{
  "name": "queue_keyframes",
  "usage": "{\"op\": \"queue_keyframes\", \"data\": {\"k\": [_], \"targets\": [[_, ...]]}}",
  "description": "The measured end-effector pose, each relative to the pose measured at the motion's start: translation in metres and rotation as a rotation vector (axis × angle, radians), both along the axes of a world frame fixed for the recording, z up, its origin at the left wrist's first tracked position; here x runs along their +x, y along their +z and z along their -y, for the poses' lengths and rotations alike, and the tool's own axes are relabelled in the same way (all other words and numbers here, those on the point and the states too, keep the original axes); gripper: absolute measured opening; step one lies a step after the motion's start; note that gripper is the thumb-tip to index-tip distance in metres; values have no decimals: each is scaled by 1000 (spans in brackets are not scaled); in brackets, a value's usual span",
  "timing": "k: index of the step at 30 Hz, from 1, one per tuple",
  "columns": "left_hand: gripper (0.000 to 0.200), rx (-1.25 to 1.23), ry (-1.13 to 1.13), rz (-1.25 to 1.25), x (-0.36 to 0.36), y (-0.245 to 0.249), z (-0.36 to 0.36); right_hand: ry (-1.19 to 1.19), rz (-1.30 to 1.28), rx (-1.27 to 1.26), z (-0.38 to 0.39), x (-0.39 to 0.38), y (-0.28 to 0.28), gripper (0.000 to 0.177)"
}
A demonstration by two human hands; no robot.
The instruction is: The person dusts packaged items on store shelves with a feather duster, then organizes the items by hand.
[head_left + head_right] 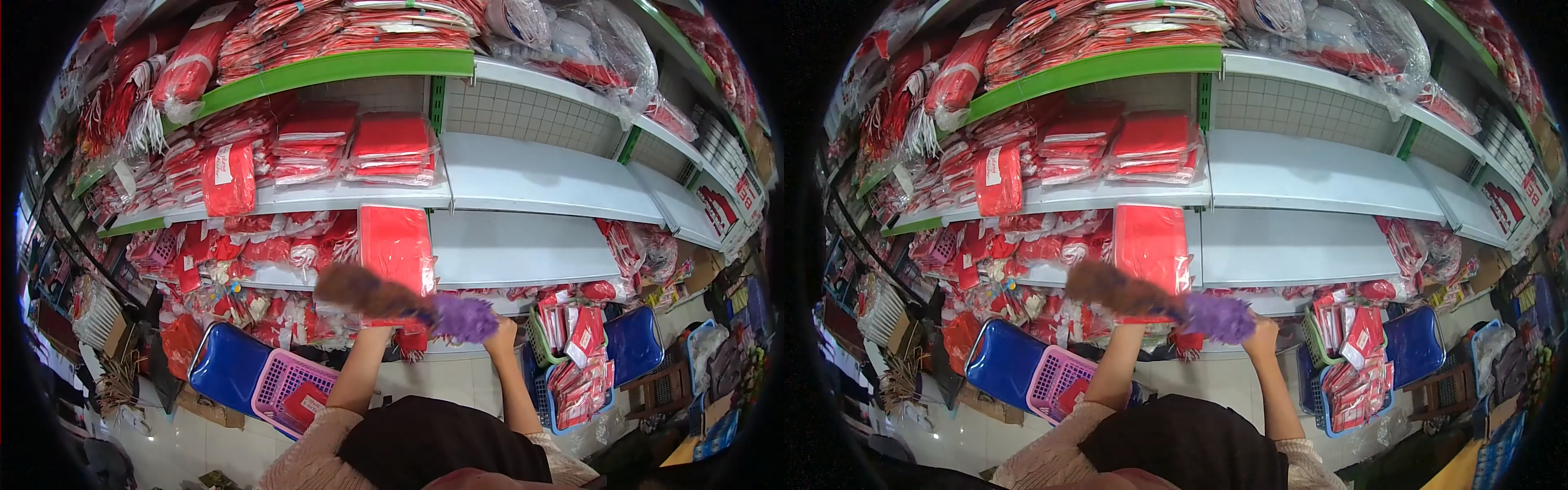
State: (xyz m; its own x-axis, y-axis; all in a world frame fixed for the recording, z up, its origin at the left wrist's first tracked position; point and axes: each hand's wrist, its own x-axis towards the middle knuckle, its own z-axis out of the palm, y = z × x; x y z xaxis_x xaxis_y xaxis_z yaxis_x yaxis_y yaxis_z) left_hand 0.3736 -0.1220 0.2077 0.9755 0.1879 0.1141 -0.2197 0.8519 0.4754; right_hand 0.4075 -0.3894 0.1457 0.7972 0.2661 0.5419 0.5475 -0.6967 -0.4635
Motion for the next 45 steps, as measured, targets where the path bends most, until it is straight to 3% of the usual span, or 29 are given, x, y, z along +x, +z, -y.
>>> {"op": "queue_keyframes", "data": {"k": [1,4,7,10,11,14,17,20,21,25,32,34,35,40,42,45], "targets": [[65,2,1,-2,0,0,0,-48,27,-110,-3,0,-1,29],[65,9,1,-3,3,2,0,-219,-105,-51,-4,17,-34,27],[64,9,2,-2,4,2,0,-282,-144,144,-8,12,-26,25],[64,15,-6,-5,4,3,1,-69,-101,11,-7,3,-10,25],[64,12,-7,-3,4,2,1,-32,-71,87,-9,-2,-3,24],[64,17,-7,-2,4,2,3,-155,-127,-18,-15,1,-3,25],[64,20,-9,-3,5,4,4,-249,-221,131,0,32,-49,26],[64,24,-1,-2,4,4,2,-252,-241,167,4,15,-16,27],[64,22,-3,-5,3,3,2,-179,-64,192,4,13,-15,25],[63,25,4,-17,-5,-2,-1,96,218,-62,15,7,-18,26],[63,41,12,-11,-5,1,-4,-268,-23,92,31,22,-32,27],[63,47,16,-11,-5,3,-5,-361,-49,122,32,39,-24,29],[63,53,15,-11,-5,4,-5,-363,-136,191,28,42,-7,29],[62,61,18,-5,-4,7,-5,-299,-79,214,-1,58,95,46],[62,63,17,-2,-4,9,-5,-224,244,77,-13,92,106,42],[62,72,23,5,-5,11,-5,-292,29,-145,-43,121,139,33]]}}
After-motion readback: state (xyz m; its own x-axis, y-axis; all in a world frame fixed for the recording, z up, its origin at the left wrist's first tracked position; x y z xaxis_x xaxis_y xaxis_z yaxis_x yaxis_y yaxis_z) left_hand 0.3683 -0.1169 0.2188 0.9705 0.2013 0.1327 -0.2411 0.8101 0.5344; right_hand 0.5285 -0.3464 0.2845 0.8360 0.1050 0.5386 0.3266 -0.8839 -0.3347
